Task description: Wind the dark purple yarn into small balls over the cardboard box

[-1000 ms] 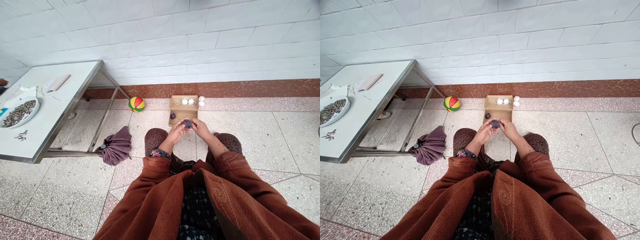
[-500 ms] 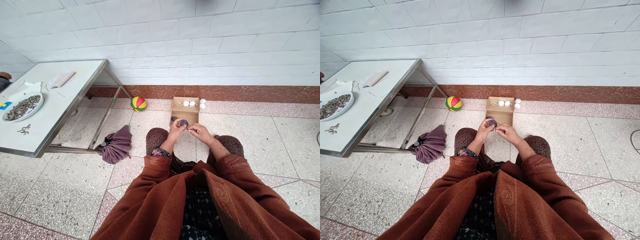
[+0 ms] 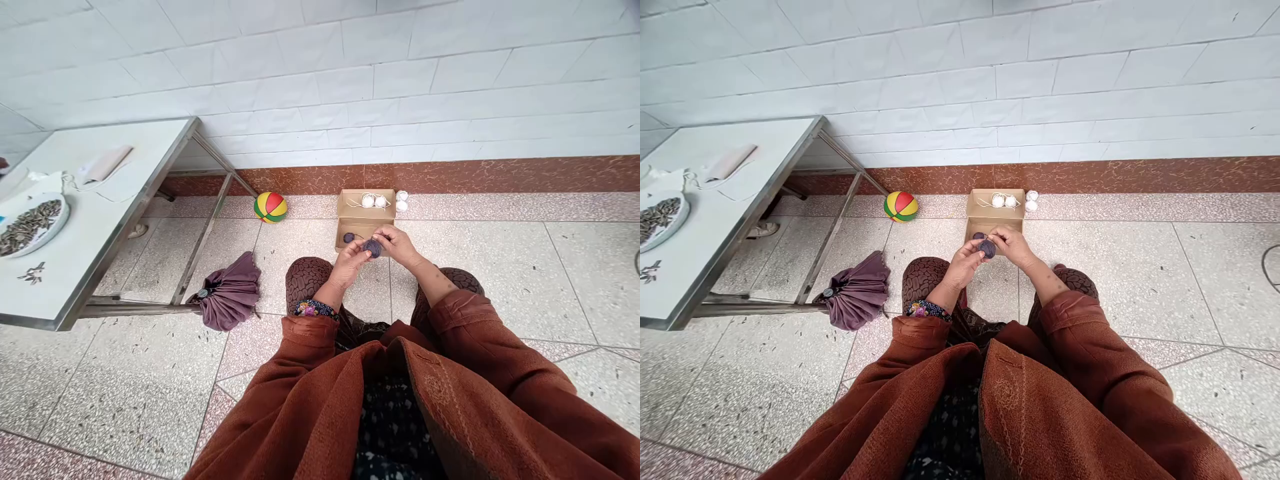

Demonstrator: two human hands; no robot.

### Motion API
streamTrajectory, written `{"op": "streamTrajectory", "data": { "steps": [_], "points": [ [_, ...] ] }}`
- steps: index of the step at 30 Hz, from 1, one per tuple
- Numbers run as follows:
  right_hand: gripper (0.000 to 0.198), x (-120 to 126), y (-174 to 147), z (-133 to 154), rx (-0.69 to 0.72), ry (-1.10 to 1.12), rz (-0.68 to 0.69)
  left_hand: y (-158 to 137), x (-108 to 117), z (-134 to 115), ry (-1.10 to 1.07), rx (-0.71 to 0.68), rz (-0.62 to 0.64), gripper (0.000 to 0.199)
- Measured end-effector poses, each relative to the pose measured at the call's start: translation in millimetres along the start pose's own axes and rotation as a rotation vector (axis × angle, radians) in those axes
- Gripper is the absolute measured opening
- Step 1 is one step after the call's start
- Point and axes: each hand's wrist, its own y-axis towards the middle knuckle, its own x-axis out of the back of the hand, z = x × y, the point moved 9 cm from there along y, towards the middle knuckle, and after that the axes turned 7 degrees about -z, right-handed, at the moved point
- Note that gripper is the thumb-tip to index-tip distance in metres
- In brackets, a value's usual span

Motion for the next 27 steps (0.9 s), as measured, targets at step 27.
{"op": "streamTrajectory", "data": {
  "steps": [27],
  "points": [
    [0.039,-4,-31,29,0.009,0.133,0.178,8,25,-3,0.381,-0.086,-0.208,0.044]
  ]
}}
